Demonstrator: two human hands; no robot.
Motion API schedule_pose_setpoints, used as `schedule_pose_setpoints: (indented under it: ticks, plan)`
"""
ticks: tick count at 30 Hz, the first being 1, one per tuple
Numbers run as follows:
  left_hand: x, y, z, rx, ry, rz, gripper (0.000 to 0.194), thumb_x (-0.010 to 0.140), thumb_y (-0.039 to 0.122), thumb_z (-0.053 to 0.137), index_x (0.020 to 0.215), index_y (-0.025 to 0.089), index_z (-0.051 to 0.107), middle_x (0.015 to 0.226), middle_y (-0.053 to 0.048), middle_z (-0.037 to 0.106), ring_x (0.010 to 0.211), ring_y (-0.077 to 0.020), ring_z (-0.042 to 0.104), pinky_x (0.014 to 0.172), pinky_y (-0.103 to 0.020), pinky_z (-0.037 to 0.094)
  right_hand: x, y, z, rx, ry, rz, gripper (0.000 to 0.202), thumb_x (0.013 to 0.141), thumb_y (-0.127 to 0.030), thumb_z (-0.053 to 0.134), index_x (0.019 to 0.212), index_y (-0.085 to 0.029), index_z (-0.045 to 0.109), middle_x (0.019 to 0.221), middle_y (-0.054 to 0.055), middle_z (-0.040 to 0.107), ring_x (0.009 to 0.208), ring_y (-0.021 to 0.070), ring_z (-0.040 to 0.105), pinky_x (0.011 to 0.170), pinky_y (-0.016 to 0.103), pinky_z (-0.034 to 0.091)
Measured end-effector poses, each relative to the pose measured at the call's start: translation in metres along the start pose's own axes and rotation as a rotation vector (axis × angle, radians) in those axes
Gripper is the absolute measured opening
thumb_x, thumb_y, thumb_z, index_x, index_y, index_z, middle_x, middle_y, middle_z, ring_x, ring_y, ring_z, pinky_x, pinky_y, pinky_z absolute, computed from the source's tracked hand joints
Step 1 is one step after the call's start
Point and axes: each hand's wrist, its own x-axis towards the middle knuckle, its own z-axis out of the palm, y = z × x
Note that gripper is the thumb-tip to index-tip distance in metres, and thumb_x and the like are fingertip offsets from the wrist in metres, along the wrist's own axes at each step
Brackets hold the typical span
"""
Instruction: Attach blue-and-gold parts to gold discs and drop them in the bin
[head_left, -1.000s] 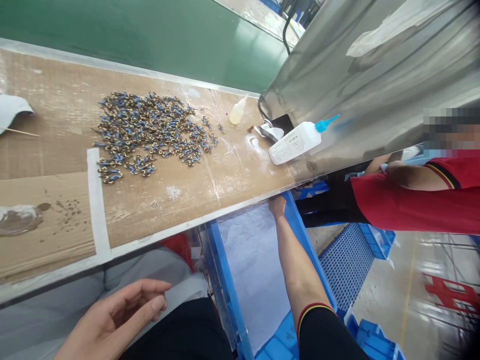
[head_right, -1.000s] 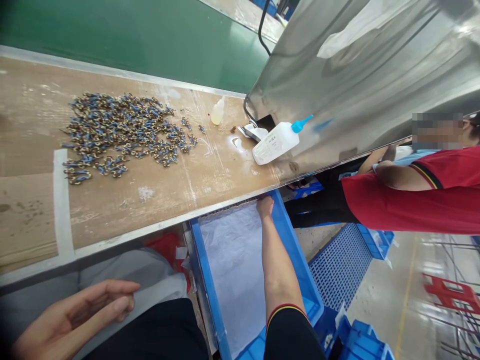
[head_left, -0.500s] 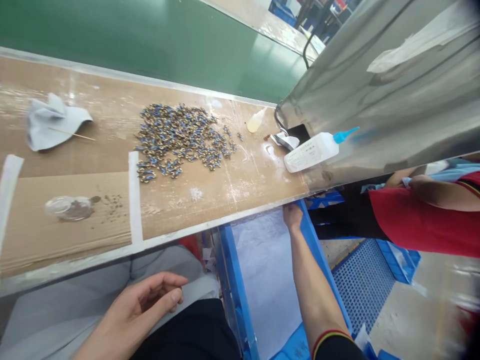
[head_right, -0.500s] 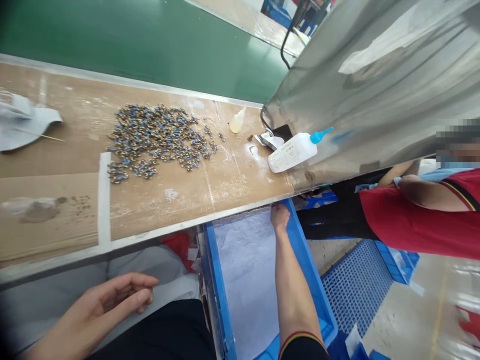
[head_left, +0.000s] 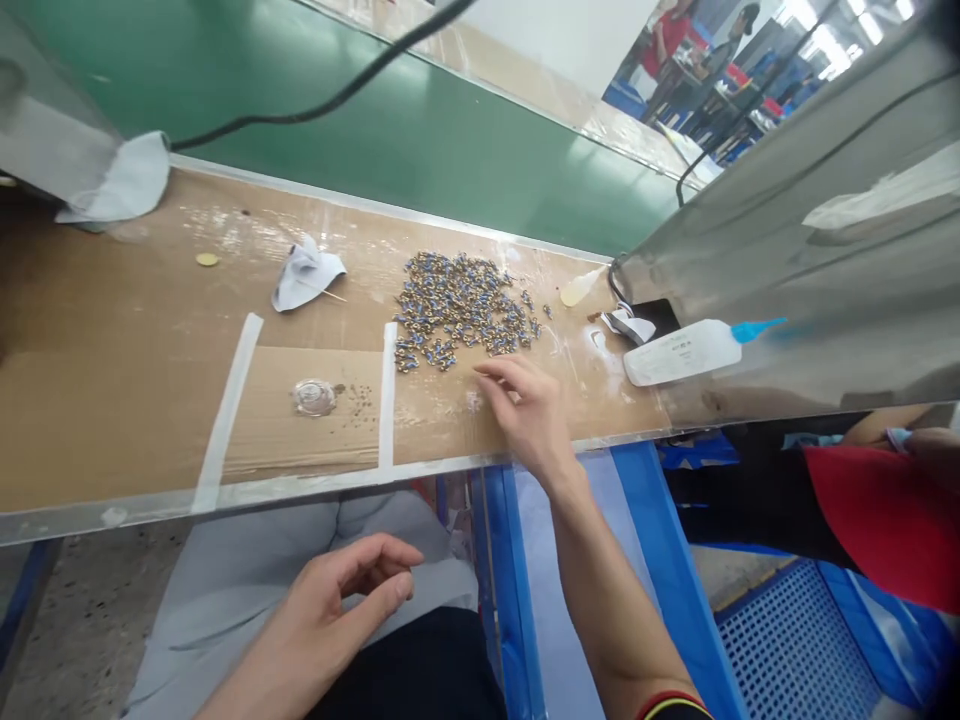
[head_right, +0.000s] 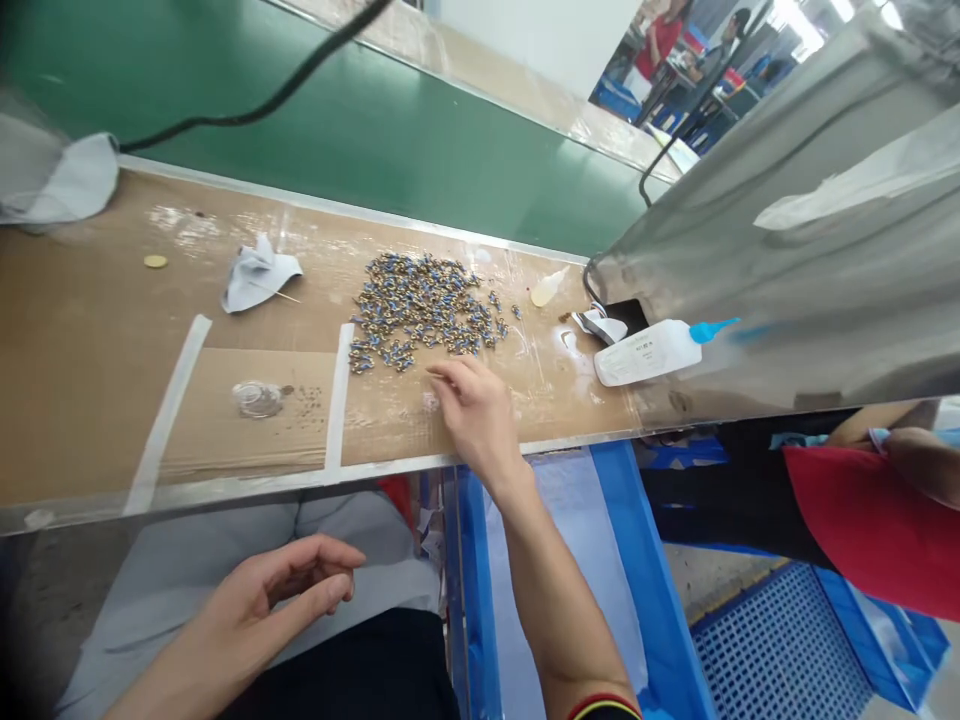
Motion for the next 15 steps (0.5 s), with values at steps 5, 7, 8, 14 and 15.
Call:
schedule_pose_setpoints:
  ticks: [5,7,8,14,15]
  plan:
    - [-0.018,-0.02,-0.013,-0.117,0.152,0.014,0.047,0.1,0.069,0.072,0.115,0.027,0.085,0.101,-0.006,0.082,0.1,-0.0294,0.077,0.095,-0.036,0.059,0.027,-0.018,0.036,-0.254,-0.102,-0.043,0.008,0.108,-0.027,0.073,0.114,-0.025,0.079,0.117,0.008,0.077,0.104,0.0257,0.073,0.094,0.039,0.059]
    - [-0.025,-0.025,-0.017,-0.158,0.188,0.014,0.045,0.099,0.068,0.073,0.113,0.028,0.086,0.099,-0.005,0.083,0.099,-0.0288,0.077,0.094,-0.035,0.059,0.028,-0.022,0.04,-0.323,-0.114,-0.053,0.007,0.109,-0.025,0.071,0.109,-0.024,0.078,0.114,0.008,0.076,0.103,0.0264,0.073,0.094,0.04,0.058]
    - [-0.029,-0.027,-0.02,-0.174,0.207,0.013,0.044,0.099,0.068,0.073,0.113,0.028,0.086,0.099,-0.005,0.083,0.099,-0.0286,0.077,0.094,-0.035,0.059,0.029,-0.022,0.041,-0.34,-0.123,-0.065,0.01,0.109,-0.023,0.068,0.107,-0.024,0.077,0.113,0.008,0.076,0.104,0.0266,0.073,0.094,0.04,0.058]
    - [-0.089,-0.035,-0.075,-0.167,0.405,-0.012,0.048,0.1,0.072,0.074,0.118,0.029,0.084,0.105,-0.005,0.086,0.103,-0.0284,0.079,0.097,-0.035,0.06,0.017,-0.016,0.027,-0.373,-0.169,-0.241,0.026,0.113,-0.029,0.055,0.115,-0.027,0.081,0.131,0.009,0.081,0.116,0.0305,0.077,0.103,0.046,0.061]
    - [-0.108,-0.032,-0.091,-0.166,0.465,-0.005,0.047,0.101,0.07,0.075,0.119,0.029,0.084,0.105,-0.005,0.086,0.102,-0.0281,0.08,0.096,-0.035,0.06,0.013,-0.014,0.025,-0.361,-0.159,-0.271,0.027,0.114,-0.034,0.056,0.116,-0.029,0.082,0.132,0.008,0.081,0.113,0.0309,0.077,0.102,0.047,0.062]
